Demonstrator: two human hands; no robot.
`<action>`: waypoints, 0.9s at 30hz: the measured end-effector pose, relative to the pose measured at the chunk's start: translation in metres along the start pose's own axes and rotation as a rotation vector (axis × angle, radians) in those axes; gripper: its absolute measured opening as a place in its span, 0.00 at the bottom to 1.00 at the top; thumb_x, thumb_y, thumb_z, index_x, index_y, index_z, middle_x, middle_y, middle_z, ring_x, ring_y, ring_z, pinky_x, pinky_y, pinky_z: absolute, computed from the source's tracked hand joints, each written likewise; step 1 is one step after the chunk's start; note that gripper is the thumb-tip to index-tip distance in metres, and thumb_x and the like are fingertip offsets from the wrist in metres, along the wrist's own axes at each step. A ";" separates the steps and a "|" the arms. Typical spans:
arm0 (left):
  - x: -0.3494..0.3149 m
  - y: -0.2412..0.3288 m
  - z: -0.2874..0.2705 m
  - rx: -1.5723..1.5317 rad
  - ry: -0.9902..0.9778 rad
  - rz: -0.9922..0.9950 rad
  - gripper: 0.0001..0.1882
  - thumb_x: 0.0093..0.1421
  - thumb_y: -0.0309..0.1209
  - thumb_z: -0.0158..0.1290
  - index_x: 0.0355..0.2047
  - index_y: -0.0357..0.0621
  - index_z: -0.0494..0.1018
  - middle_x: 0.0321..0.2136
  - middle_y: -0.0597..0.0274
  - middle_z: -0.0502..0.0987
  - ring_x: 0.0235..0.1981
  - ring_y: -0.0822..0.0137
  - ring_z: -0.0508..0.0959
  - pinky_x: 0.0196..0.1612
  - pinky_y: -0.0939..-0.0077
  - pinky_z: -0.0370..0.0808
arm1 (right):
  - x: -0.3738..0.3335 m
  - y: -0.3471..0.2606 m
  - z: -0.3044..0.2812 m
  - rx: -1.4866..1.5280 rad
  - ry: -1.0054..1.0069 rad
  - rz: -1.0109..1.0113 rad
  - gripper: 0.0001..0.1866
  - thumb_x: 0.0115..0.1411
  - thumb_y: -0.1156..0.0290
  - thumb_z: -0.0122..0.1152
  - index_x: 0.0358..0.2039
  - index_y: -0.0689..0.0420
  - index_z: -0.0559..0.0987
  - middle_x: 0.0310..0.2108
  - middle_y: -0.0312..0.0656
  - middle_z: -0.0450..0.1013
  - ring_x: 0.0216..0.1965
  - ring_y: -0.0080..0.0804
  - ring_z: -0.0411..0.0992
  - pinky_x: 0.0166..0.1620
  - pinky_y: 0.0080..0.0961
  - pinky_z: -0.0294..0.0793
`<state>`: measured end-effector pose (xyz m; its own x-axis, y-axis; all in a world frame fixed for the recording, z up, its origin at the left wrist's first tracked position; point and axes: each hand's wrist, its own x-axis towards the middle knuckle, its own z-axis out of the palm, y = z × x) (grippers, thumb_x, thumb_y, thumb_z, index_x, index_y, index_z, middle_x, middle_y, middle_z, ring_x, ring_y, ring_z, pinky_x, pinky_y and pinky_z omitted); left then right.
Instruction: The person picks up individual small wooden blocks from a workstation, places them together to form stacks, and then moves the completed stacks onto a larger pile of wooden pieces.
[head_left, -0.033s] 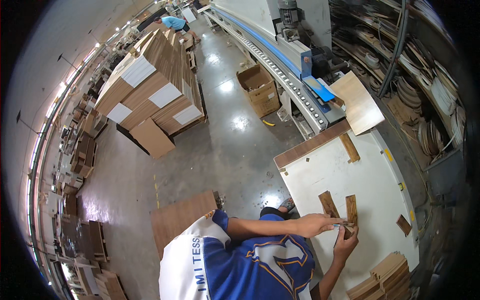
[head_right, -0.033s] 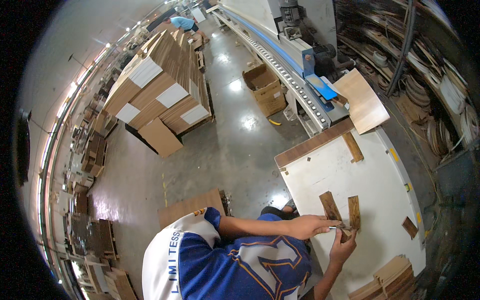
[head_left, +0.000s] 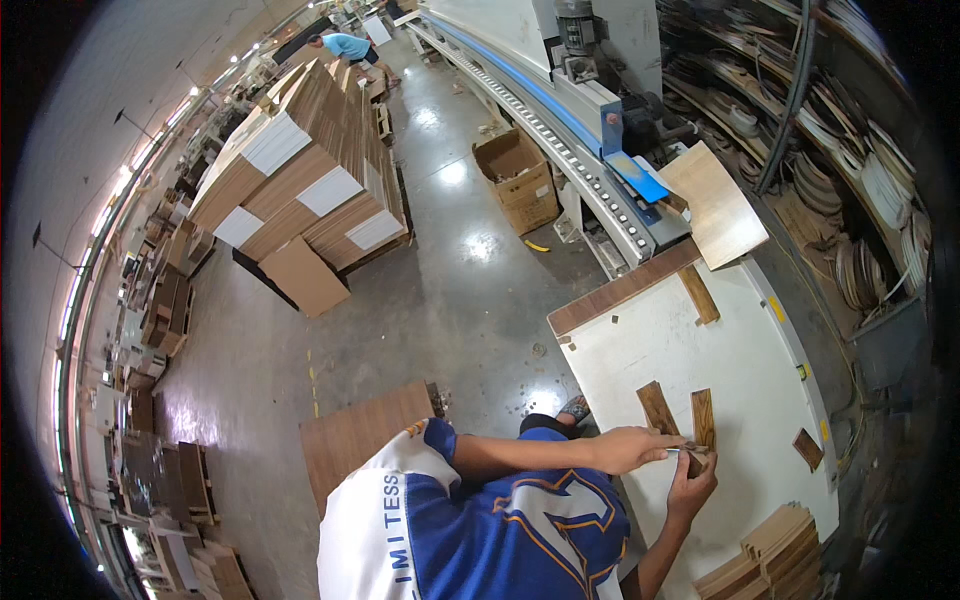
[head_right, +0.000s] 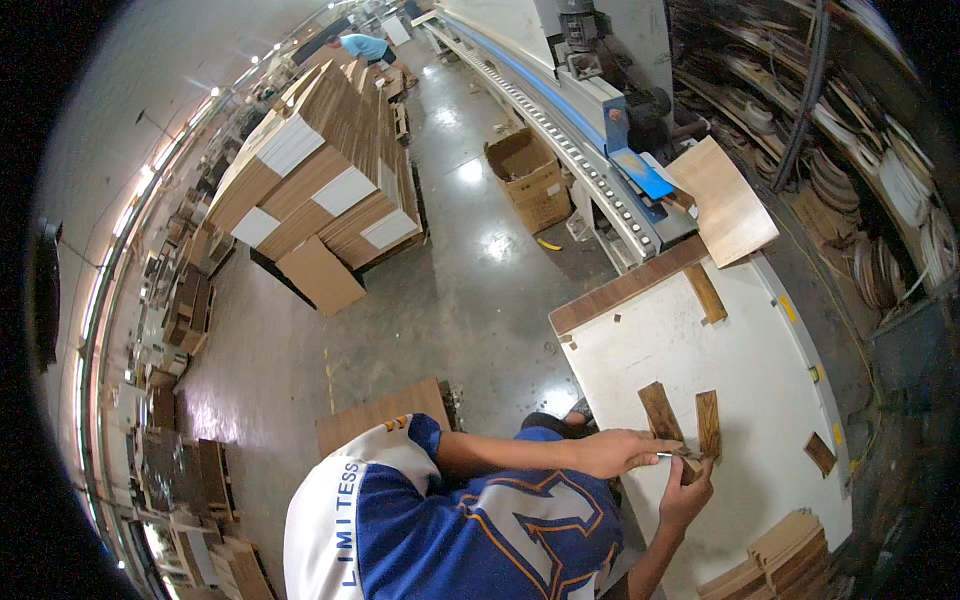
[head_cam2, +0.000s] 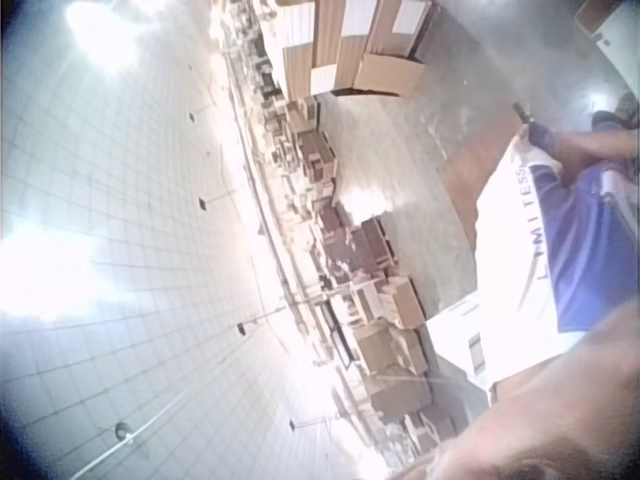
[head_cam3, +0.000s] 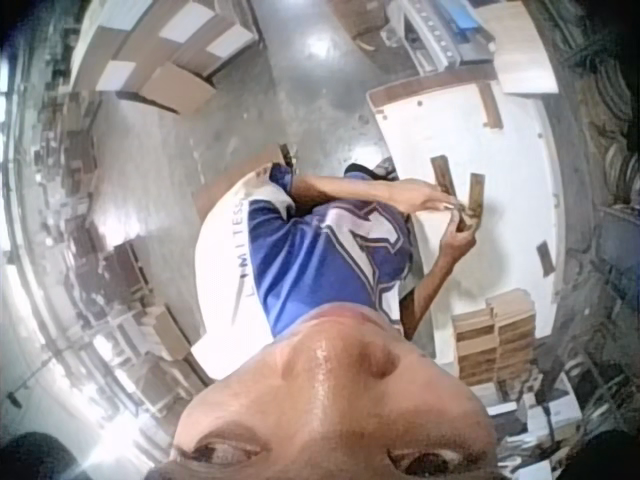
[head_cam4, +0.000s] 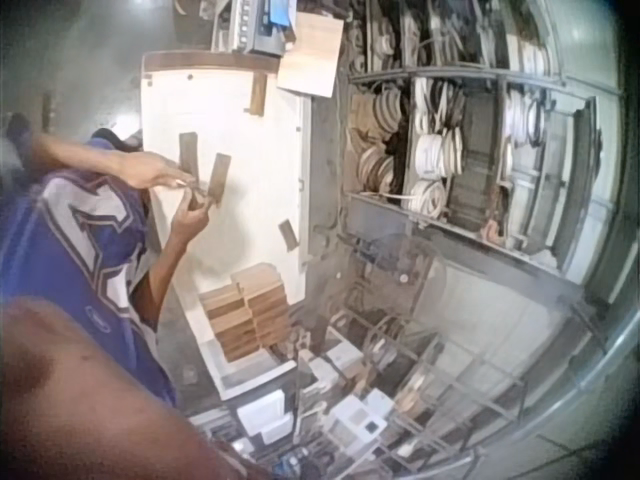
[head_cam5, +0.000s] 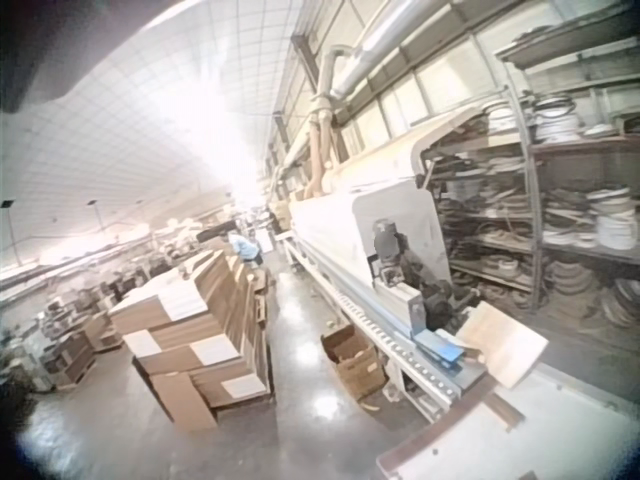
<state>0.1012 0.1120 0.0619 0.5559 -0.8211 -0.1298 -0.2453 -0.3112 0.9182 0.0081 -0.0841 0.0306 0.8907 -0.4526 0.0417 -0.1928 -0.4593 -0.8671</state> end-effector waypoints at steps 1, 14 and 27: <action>0.000 0.002 -0.002 -0.013 -0.011 -0.021 0.26 0.77 0.40 0.45 0.72 0.50 0.65 0.59 0.41 0.76 0.58 0.39 0.77 0.59 0.52 0.75 | 0.000 -0.002 -0.001 -0.047 0.010 0.007 0.14 0.66 0.66 0.68 0.42 0.64 0.78 0.35 0.53 0.81 0.37 0.52 0.81 0.43 0.43 0.77; -0.006 -0.002 -0.005 -0.058 0.000 -0.037 0.27 0.78 0.43 0.44 0.71 0.45 0.65 0.65 0.43 0.72 0.65 0.41 0.73 0.66 0.54 0.71 | 0.005 0.021 0.000 -0.364 -0.079 0.099 0.31 0.58 0.55 0.76 0.55 0.60 0.78 0.41 0.57 0.81 0.43 0.63 0.73 0.51 0.53 0.70; -0.009 -0.014 0.017 -0.001 0.072 -0.011 0.22 0.72 0.28 0.48 0.65 0.46 0.73 0.60 0.42 0.76 0.63 0.45 0.76 0.66 0.57 0.71 | 0.001 -0.002 -0.022 0.183 -0.148 0.094 0.13 0.62 0.71 0.74 0.39 0.66 0.81 0.31 0.44 0.84 0.32 0.27 0.81 0.40 0.30 0.81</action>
<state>0.0859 0.1149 0.0439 0.6142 -0.7811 -0.1127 -0.2380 -0.3195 0.9172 0.0001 -0.1001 0.0431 0.9256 -0.3637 -0.1049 -0.2120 -0.2686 -0.9396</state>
